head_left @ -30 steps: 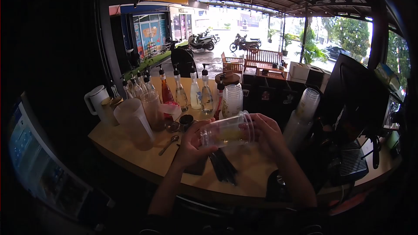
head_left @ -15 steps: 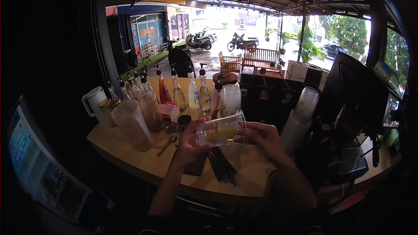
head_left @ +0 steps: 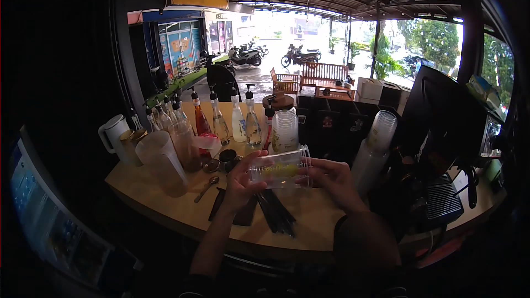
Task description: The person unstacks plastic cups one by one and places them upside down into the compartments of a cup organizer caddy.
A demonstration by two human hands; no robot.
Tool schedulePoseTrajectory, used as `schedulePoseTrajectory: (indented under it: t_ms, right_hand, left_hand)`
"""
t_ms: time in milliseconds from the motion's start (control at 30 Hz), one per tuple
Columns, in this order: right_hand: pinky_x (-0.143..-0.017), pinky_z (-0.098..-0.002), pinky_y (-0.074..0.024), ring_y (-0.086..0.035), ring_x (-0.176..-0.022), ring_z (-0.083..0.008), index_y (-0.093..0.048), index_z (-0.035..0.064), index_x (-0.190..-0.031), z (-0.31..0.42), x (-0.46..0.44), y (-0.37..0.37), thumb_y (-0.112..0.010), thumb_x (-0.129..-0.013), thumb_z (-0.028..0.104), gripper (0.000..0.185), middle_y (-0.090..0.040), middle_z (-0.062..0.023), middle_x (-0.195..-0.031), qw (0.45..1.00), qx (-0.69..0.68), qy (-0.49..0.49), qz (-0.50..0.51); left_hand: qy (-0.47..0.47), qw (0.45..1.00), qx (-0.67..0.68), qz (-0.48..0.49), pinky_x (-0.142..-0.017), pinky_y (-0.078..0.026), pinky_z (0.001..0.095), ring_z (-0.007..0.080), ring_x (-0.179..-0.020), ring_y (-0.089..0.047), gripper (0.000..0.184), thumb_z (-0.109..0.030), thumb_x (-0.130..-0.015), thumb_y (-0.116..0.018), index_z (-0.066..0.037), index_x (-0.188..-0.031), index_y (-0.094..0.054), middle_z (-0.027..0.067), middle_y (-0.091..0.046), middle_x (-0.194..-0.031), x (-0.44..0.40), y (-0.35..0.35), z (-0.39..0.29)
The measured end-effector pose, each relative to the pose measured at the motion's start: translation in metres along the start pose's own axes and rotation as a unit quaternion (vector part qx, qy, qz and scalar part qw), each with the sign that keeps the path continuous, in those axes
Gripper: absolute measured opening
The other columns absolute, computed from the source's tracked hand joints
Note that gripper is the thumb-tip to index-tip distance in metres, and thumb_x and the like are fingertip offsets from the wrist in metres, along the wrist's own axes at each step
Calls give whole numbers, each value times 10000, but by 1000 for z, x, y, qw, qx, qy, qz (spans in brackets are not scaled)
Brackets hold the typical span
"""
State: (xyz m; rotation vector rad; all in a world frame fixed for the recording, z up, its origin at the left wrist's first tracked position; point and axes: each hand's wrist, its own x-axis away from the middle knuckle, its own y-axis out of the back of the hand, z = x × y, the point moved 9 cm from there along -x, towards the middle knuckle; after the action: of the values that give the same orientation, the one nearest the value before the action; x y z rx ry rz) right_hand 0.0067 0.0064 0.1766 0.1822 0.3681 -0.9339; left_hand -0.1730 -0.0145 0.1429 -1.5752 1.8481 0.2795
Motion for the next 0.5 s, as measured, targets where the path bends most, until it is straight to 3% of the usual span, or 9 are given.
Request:
schedulePoseTrajectory:
  t_ms: [100,267,367,500]
  right_hand:
    - [-796,-297,-531,-635,-905,-217,-498,-56,-1183,4,3,1,-550,-889,108,340,-628,-170,-1026,1000,-7,-1,-7]
    - [-899,-322,-474,-594,-1006,-222,-465,-34,-1158,-3,7,-2,-552,-884,89,313,-603,-155,-1077,996,-84,27,10]
    - [-940,-335,-435,-556,-1068,-217,-435,-4,-1137,-8,12,-14,-565,-869,61,305,-576,-139,-1116,990,-133,42,34]
    - [-893,-314,-458,-570,-1020,-180,-454,6,-1083,1,15,-6,-621,-839,81,305,-567,-109,-1076,998,-52,40,22]
  left_hand:
    - [-3,1000,-10,5,-929,-466,402,248,-1176,-451,780,-154,-683,-775,-61,-1327,-344,132,-398,-1323,-3,-6,1]
    - [-17,992,79,-100,-964,-430,383,256,-1213,-415,851,-200,-732,-747,-42,-1362,-196,152,-380,-1315,-11,-2,13]
    - [1,984,131,-120,-974,-414,375,258,-1213,-410,820,-183,-745,-736,-36,-1352,-205,138,-378,-1302,-21,-23,8]
    - [-56,995,15,-84,-961,-413,367,240,-1150,-448,845,-111,-723,-741,-30,-1358,-188,148,-384,-1264,-43,-36,-13]
